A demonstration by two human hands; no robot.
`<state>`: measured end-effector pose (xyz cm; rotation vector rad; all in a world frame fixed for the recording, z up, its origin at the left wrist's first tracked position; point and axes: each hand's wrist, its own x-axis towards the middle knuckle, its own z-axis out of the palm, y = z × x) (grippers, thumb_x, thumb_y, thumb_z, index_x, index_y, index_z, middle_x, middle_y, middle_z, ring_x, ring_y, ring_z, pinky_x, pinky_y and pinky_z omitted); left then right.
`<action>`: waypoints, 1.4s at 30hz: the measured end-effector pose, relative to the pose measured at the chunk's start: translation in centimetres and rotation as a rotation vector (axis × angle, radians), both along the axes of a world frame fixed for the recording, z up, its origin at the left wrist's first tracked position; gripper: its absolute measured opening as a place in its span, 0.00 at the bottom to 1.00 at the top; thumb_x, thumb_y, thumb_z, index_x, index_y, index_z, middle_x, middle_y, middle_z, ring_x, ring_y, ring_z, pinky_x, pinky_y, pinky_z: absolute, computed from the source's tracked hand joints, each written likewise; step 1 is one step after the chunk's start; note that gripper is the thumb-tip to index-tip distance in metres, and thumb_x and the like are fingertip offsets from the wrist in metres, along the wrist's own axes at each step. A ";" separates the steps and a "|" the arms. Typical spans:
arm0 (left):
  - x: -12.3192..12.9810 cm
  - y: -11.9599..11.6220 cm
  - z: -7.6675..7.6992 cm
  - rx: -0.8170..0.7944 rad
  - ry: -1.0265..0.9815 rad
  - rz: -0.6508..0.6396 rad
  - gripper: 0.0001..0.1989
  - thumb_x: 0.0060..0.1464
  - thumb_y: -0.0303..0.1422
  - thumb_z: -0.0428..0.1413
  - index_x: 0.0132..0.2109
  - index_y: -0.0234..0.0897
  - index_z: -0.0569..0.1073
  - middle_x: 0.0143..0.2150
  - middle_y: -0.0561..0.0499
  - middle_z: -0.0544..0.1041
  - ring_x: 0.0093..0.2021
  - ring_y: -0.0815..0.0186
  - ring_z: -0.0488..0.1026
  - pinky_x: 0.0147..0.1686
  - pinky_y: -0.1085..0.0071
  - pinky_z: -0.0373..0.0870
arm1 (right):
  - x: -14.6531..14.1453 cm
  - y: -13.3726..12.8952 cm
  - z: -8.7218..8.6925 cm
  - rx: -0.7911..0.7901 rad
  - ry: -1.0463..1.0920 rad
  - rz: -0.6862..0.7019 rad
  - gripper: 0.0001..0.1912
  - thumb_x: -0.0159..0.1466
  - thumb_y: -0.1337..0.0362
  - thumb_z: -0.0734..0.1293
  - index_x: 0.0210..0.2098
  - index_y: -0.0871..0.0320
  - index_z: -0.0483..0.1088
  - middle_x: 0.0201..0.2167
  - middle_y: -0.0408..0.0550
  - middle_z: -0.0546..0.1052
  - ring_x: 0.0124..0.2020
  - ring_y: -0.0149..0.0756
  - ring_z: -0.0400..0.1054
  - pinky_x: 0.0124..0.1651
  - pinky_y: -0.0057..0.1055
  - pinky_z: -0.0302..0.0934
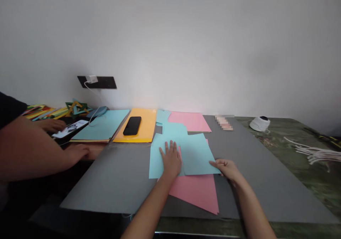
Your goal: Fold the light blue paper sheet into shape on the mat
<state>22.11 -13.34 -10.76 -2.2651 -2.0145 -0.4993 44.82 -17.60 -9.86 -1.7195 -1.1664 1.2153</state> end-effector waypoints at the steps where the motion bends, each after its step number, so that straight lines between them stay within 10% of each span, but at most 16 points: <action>1: 0.0 0.0 0.1 -0.005 -0.003 0.002 0.23 0.55 0.34 0.35 0.58 0.39 0.53 0.62 0.51 0.49 0.61 0.56 0.37 0.55 0.45 0.33 | 0.0 0.0 0.1 -0.004 -0.014 0.015 0.20 0.42 0.47 0.66 0.17 0.59 0.64 0.09 0.37 0.60 0.11 0.23 0.49 0.16 0.24 0.42; 18: -0.9 -0.5 2.5 0.011 -0.185 -0.034 0.22 0.55 0.32 0.38 0.57 0.37 0.54 0.58 0.46 0.57 0.59 0.60 0.49 0.55 0.58 0.43 | 1.7 -1.5 0.5 0.124 0.087 0.034 0.20 0.45 0.48 0.66 0.25 0.61 0.69 0.11 0.37 0.59 0.13 0.22 0.46 0.17 0.23 0.39; 25: -7.1 -0.7 6.6 0.000 -0.186 0.399 0.20 0.51 0.41 0.44 0.46 0.31 0.63 0.43 0.39 0.67 0.46 0.53 0.62 0.42 0.58 0.57 | 1.1 -0.7 -0.1 0.138 0.059 -0.058 0.24 0.44 0.45 0.65 0.28 0.61 0.69 0.09 0.36 0.57 0.12 0.24 0.48 0.17 0.24 0.40; 33: -8.2 -0.5 5.2 -0.099 -0.217 0.338 0.16 0.46 0.42 0.51 0.40 0.37 0.64 0.42 0.44 0.65 0.45 0.55 0.62 0.41 0.62 0.57 | 0.1 1.1 -1.3 0.223 -0.041 -0.106 0.23 0.49 0.49 0.62 0.33 0.63 0.69 0.10 0.38 0.61 0.13 0.27 0.53 0.18 0.25 0.46; 39: -7.6 -0.7 5.3 -0.103 -0.185 0.336 0.22 0.45 0.42 0.52 0.46 0.36 0.61 0.45 0.42 0.65 0.47 0.55 0.61 0.42 0.62 0.56 | -2.9 2.3 -0.4 0.453 -0.676 -0.311 0.20 0.50 0.56 0.62 0.40 0.60 0.68 0.35 0.56 0.70 0.38 0.46 0.62 0.38 0.38 0.55; 42: -7.5 -0.6 5.1 -0.112 -0.180 0.309 0.27 0.42 0.45 0.53 0.48 0.36 0.61 0.47 0.42 0.64 0.48 0.53 0.60 0.43 0.62 0.55 | -6.5 3.7 0.4 0.507 -0.637 -0.054 0.14 0.53 0.57 0.60 0.35 0.57 0.70 0.35 0.53 0.70 0.38 0.43 0.63 0.41 0.36 0.54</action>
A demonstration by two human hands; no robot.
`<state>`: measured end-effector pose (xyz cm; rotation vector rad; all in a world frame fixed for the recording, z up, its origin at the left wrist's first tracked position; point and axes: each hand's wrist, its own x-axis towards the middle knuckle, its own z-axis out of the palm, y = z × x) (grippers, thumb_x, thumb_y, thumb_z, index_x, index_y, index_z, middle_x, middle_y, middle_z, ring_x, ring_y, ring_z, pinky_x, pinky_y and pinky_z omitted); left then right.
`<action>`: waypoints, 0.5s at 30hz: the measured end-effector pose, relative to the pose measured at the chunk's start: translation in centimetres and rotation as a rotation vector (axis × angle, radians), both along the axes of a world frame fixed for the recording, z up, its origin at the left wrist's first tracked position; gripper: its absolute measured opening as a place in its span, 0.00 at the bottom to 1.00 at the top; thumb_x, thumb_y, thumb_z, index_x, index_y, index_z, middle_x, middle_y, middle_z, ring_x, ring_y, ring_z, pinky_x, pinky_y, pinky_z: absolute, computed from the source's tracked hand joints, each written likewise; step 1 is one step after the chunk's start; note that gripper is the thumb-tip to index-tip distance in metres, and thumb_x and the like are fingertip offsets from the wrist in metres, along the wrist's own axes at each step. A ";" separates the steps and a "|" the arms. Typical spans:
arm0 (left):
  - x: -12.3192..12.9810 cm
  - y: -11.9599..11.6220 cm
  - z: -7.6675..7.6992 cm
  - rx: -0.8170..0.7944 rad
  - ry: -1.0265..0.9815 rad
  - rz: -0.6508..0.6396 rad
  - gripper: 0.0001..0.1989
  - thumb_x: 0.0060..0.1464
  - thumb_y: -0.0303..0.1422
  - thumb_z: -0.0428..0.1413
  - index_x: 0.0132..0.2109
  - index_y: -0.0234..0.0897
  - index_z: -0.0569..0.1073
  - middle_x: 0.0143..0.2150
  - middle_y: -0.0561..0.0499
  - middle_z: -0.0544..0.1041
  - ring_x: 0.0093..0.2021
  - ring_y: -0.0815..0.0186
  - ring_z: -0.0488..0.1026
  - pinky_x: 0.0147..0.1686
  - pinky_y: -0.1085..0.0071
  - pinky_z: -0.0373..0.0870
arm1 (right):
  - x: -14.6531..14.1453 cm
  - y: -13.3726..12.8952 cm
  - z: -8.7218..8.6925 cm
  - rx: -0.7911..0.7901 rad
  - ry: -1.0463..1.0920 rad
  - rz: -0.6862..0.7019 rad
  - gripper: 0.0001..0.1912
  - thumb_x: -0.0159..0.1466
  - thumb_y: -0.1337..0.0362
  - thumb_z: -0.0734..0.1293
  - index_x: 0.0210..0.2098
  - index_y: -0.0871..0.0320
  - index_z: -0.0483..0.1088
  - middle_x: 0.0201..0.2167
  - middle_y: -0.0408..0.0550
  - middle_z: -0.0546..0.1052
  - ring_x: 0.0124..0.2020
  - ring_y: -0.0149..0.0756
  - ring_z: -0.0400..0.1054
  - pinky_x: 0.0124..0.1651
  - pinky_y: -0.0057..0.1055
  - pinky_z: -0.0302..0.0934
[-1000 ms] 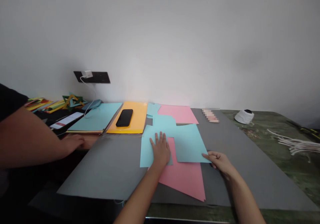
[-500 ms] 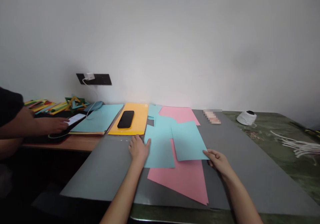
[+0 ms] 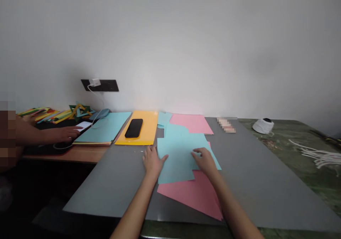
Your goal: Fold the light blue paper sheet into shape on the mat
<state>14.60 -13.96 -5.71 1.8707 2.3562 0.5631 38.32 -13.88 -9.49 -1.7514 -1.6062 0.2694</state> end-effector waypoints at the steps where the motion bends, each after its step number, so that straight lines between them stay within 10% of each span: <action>1: 0.0 0.0 -0.1 0.003 0.001 -0.009 0.28 0.41 0.46 0.54 0.49 0.36 0.61 0.47 0.42 0.63 0.48 0.53 0.60 0.43 0.62 0.55 | -1.3 0.6 0.2 -0.040 0.021 0.075 0.14 0.53 0.56 0.60 0.34 0.57 0.70 0.34 0.52 0.71 0.37 0.42 0.63 0.40 0.35 0.55; 7: 0.0 -0.1 -0.9 0.048 -0.039 -0.068 0.26 0.44 0.46 0.51 0.50 0.40 0.62 0.47 0.44 0.63 0.50 0.55 0.59 0.45 0.62 0.53 | -5.8 3.4 0.4 -0.166 0.212 0.049 0.17 0.46 0.54 0.66 0.31 0.60 0.69 0.32 0.54 0.71 0.35 0.43 0.65 0.36 0.33 0.57; 15: 0.0 0.2 -1.1 0.177 -0.299 -0.108 0.28 0.43 0.42 0.54 0.51 0.40 0.58 0.49 0.45 0.63 0.50 0.58 0.60 0.46 0.62 0.57 | -4.2 4.2 0.3 -0.254 0.894 0.213 0.16 0.43 0.57 0.69 0.28 0.58 0.65 0.20 0.41 0.71 0.22 0.32 0.65 0.25 0.27 0.57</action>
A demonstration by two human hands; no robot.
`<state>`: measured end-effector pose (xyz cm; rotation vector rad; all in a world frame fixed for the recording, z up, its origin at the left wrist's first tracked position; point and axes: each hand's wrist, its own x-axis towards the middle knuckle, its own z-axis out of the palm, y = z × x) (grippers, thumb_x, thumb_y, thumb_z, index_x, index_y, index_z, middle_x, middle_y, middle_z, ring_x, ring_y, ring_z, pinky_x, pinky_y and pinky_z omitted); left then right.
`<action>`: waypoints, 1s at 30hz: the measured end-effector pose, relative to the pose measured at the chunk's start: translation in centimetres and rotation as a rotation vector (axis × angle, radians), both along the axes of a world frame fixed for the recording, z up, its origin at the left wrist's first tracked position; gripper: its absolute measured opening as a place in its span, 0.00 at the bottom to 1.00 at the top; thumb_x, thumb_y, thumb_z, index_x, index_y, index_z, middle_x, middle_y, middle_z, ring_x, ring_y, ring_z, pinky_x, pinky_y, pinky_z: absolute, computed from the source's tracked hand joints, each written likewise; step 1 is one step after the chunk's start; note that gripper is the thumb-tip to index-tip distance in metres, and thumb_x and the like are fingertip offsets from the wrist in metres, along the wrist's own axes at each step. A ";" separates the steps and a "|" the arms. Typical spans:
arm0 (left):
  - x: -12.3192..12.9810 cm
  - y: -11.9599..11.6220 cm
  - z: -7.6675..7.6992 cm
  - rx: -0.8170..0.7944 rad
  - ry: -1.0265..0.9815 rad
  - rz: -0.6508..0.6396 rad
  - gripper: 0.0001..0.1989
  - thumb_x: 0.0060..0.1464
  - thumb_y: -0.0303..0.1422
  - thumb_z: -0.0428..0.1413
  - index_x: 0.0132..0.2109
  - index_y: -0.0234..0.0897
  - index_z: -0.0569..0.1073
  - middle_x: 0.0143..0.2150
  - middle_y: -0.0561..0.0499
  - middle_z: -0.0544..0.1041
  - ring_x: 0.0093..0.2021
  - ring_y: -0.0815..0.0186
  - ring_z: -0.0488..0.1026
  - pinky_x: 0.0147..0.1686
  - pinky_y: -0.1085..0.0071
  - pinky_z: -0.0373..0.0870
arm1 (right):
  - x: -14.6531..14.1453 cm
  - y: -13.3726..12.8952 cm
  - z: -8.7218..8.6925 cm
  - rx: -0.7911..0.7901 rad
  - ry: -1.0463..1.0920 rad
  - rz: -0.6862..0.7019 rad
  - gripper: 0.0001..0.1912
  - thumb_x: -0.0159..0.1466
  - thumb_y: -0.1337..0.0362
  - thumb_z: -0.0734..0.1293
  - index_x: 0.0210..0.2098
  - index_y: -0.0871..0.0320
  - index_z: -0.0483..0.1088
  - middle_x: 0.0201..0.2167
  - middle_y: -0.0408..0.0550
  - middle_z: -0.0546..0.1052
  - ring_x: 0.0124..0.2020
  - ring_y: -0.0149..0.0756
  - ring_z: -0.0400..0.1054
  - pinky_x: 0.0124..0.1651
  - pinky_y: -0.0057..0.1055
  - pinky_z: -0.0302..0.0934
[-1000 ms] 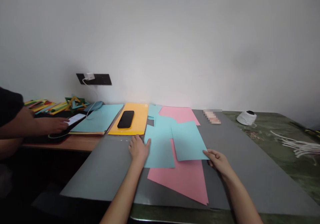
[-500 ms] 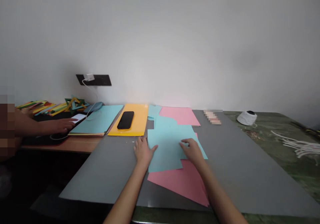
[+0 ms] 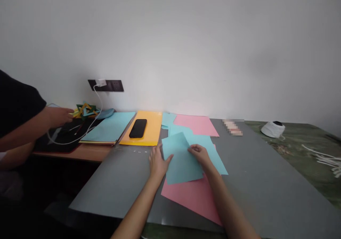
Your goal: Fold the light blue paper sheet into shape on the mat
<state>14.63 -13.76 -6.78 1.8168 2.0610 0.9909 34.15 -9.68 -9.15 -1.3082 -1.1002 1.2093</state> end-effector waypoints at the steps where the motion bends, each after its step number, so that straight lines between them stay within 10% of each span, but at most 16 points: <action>1: 0.0 0.4 0.1 0.034 -0.076 -0.011 0.30 0.42 0.43 0.55 0.52 0.39 0.57 0.48 0.44 0.63 0.49 0.59 0.62 0.45 0.63 0.59 | 0.5 0.0 0.0 0.005 0.065 -0.021 0.16 0.43 0.57 0.69 0.28 0.57 0.65 0.20 0.40 0.71 0.21 0.31 0.65 0.25 0.27 0.57; 7: 0.9 4.3 1.1 -0.043 -0.502 -0.161 0.32 0.37 0.45 0.57 0.47 0.32 0.61 0.40 0.44 0.69 0.32 0.66 0.69 0.34 0.68 0.66 | 2.8 0.2 0.7 -0.002 0.368 -0.080 0.19 0.42 0.57 0.70 0.32 0.55 0.64 0.24 0.41 0.73 0.23 0.33 0.66 0.29 0.29 0.60; 13: 1.9 5.6 0.1 -0.230 -0.867 -0.402 0.20 0.38 0.43 0.57 0.35 0.31 0.68 0.24 0.52 0.71 0.24 0.70 0.68 0.23 0.75 0.64 | 2.6 -0.4 1.9 0.044 0.216 0.075 0.22 0.52 0.46 0.60 0.34 0.57 0.66 0.28 0.48 0.74 0.32 0.38 0.68 0.34 0.31 0.59; 30: 1.2 5.2 -1.4 -0.101 -0.900 -0.402 0.23 0.49 0.46 0.46 0.37 0.31 0.72 0.33 0.44 0.76 0.37 0.61 0.71 0.38 0.68 0.66 | 0.2 -1.8 2.1 -0.046 0.262 0.433 0.35 0.43 0.65 0.71 0.50 0.49 0.58 0.41 0.46 0.70 0.43 0.39 0.65 0.44 0.32 0.57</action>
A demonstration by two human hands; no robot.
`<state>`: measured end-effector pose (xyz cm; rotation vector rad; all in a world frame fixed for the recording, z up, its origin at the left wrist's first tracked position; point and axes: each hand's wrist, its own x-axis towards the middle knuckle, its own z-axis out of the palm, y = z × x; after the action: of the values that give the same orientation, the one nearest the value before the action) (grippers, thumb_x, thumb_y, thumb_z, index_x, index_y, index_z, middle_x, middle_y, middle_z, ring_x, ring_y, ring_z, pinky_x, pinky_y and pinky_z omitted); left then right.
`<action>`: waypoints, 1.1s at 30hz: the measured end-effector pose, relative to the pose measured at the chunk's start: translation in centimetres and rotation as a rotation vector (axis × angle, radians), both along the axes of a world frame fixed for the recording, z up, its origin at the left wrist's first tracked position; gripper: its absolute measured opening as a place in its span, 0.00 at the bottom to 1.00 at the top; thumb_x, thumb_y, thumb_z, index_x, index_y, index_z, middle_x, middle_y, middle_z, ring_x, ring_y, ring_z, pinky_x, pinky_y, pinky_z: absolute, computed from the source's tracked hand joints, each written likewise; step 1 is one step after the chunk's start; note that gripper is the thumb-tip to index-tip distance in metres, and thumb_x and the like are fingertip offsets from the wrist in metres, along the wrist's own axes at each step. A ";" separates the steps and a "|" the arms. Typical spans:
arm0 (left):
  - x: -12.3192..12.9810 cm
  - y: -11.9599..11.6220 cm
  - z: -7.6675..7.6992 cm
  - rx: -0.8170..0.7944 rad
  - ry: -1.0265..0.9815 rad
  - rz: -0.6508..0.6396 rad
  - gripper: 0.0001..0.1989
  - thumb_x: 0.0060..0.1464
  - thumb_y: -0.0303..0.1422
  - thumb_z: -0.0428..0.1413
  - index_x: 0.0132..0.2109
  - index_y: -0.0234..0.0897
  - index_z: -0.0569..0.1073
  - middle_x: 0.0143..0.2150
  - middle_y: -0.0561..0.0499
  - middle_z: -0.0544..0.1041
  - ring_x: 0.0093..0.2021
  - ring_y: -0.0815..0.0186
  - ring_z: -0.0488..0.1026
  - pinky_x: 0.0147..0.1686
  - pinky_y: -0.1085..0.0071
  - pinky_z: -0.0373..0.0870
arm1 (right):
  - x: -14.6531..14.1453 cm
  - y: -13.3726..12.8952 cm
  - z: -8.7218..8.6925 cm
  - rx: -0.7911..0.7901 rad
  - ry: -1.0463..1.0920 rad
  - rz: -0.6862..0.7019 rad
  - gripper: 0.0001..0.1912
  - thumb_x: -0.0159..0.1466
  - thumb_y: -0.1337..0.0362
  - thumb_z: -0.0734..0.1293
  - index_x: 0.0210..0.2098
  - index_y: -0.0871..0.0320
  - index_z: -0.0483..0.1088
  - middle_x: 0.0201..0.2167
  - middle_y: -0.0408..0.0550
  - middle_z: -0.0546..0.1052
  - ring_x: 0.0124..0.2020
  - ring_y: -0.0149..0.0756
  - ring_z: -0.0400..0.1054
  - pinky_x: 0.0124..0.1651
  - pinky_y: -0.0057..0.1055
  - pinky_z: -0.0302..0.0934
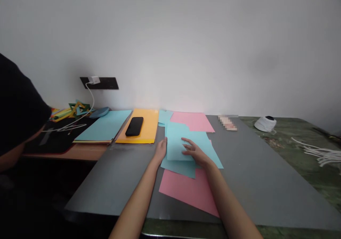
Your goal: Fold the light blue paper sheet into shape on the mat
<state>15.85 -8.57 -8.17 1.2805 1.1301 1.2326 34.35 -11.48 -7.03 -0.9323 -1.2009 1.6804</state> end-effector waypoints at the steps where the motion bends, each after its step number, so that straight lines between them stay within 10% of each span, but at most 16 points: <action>1: 0.0 -0.1 0.1 -0.017 0.020 0.003 0.24 0.50 0.47 0.43 0.37 0.31 0.72 0.34 0.44 0.76 0.39 0.60 0.71 0.39 0.68 0.65 | 0.0 0.0 0.0 -0.005 -0.015 -0.011 0.34 0.43 0.64 0.71 0.50 0.49 0.59 0.40 0.46 0.70 0.42 0.39 0.65 0.43 0.33 0.57; 11: 0.4 -1.4 1.2 0.128 0.275 -0.288 0.18 0.41 0.40 0.57 0.38 0.31 0.71 0.36 0.46 0.75 0.37 0.60 0.70 0.35 0.69 0.66 | -0.4 0.1 0.0 0.097 -0.253 -0.108 0.29 0.48 0.55 0.67 0.48 0.53 0.61 0.34 0.45 0.73 0.37 0.38 0.67 0.38 0.32 0.61; 33: 0.2 0.0 -1.0 -0.004 0.069 -0.211 0.19 0.35 0.39 0.61 0.35 0.31 0.72 0.34 0.44 0.76 0.32 0.63 0.72 0.32 0.70 0.67 | -0.4 0.3 -0.6 -0.041 -0.219 -0.128 0.19 0.45 0.55 0.69 0.33 0.61 0.71 0.28 0.48 0.77 0.31 0.42 0.70 0.30 0.32 0.64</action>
<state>16.06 -8.58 -9.13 1.4095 1.0165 1.0361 33.93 -11.19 -7.64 -1.2177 -1.2250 1.5361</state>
